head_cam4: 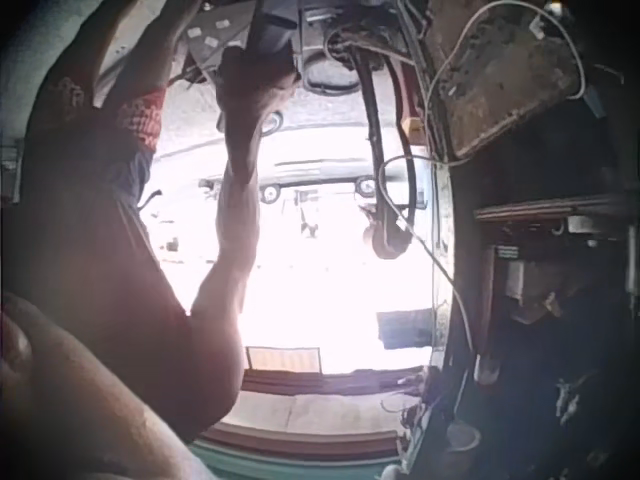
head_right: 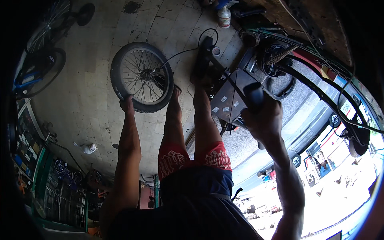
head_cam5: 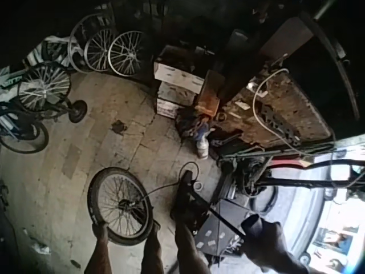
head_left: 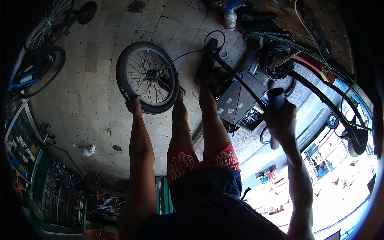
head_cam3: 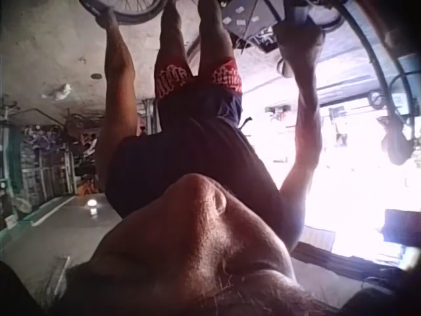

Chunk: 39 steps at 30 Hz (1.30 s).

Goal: Inflating and repairing bicycle wheels at a repair station.

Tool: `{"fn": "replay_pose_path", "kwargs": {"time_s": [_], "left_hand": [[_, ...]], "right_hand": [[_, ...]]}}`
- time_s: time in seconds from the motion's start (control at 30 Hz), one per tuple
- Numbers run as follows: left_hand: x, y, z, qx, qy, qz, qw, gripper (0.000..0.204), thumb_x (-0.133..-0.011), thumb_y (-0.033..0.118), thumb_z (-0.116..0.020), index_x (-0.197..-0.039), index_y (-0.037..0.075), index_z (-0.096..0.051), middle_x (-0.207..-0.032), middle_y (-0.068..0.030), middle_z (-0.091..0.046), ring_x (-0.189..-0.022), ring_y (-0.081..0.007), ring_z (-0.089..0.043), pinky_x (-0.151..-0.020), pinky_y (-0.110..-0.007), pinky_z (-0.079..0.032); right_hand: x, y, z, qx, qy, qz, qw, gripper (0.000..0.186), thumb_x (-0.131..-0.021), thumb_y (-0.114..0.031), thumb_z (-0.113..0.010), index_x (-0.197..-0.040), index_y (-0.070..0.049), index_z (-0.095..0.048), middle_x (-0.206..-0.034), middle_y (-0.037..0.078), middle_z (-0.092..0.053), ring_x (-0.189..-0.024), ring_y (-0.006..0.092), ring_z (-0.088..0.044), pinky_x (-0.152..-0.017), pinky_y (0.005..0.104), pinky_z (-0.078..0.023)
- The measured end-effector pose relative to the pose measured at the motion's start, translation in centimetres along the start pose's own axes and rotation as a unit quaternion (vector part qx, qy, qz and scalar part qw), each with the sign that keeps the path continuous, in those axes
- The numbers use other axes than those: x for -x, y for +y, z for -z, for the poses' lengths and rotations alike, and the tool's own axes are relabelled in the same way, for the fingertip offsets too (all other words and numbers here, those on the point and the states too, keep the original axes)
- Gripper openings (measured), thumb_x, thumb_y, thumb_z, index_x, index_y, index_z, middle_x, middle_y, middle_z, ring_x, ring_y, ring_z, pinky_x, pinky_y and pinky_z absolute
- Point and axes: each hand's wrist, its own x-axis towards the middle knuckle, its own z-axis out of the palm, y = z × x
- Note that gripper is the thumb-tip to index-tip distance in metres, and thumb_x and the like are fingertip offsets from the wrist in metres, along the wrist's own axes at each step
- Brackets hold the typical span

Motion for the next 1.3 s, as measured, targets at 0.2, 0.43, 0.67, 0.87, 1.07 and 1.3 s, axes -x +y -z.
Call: {"fn": "replay_pose_path", "kwargs": {"time_s": [0.2, 0.43, 0.67, 0.87, 1.07, 1.3], "left_hand": [[-4.7, -4.0, 1.6, 0.129, -0.006, 0.053, 0.990, 0.047, -0.077, 0.027, -0.075, -0.114, 0.000, -0.066, -0.100, -0.0101, -0.070, -0.085, -0.0213, -0.065, -0.077, -0.033, -0.052], [-4.5, -5.4, 1.7, 0.340, -0.032, 0.093, 0.935, 0.043, -0.087, 0.036, -0.068, -0.115, 0.003, -0.067, -0.104, -0.0104, -0.071, -0.087, -0.0237, -0.066, -0.079, -0.035, -0.052], [-1.2, -1.9, 1.6, 0.505, -0.093, 0.123, 0.849, 0.051, -0.102, 0.049, -0.044, -0.128, 0.010, -0.063, -0.119, -0.0057, -0.069, -0.100, -0.0216, -0.066, -0.086, -0.037, -0.051], [-1.9, -1.2, 1.5, 0.578, -0.090, 0.177, 0.791, 0.052, -0.103, 0.052, -0.035, -0.129, 0.013, -0.059, -0.121, -0.0037, -0.067, -0.103, -0.0231, -0.064, -0.086, -0.041, -0.051], [-2.6, 3.6, 0.6, 0.376, -0.030, 0.090, 0.922, 0.044, -0.104, 0.043, -0.031, -0.125, 0.012, -0.054, -0.119, -0.0085, -0.064, -0.100, -0.0247, -0.064, -0.082, -0.041, -0.052], [-0.4, 10.8, -0.1, 0.327, -0.054, 0.064, 0.941, 0.039, -0.106, 0.033, -0.025, -0.127, 0.008, -0.046, -0.122, -0.0179, -0.061, -0.097, -0.0281, -0.064, -0.080, -0.043, -0.054]], "right_hand": [[-4.7, -0.7, -4.7, -0.009, 0.071, 0.075, 0.995, 0.018, -0.074, -0.002, -0.063, -0.064, -0.008, -0.050, -0.047, 0.003, -0.052, -0.030, 0.0156, -0.041, -0.029, 0.0298, -0.033], [-7.6, -2.4, -8.9, -0.014, 0.066, 0.096, 0.993, 0.015, -0.074, -0.004, -0.062, -0.062, -0.006, -0.054, -0.047, 0.007, -0.056, -0.028, 0.0180, -0.040, -0.029, 0.0327, -0.032], [-6.9, -0.4, -9.1, 0.076, 0.150, 0.162, 0.972, 0.009, -0.075, -0.010, -0.065, -0.070, -0.004, -0.063, -0.050, 0.009, -0.061, -0.027, 0.0187, -0.044, -0.027, 0.0325, -0.032], [-7.3, 2.1, -9.6, 0.102, 0.151, 0.150, 0.972, 0.011, -0.076, -0.014, -0.066, -0.073, -0.004, -0.064, -0.054, 0.012, -0.064, -0.030, 0.0208, -0.050, -0.028, 0.0334, -0.034], [-9.4, 2.8, -12.7, 0.106, 0.172, 0.123, 0.972, 0.015, -0.077, -0.019, -0.068, -0.076, -0.005, -0.063, -0.058, 0.014, -0.067, -0.034, 0.0259, -0.056, -0.033, 0.0363, -0.040], [-12.0, 3.2, -16.5, 0.122, 0.199, 0.047, 0.971, 0.017, -0.079, -0.023, -0.067, -0.077, -0.007, -0.062, -0.062, 0.013, -0.069, -0.045, 0.0327, -0.063, -0.047, 0.0438, -0.053]]}}
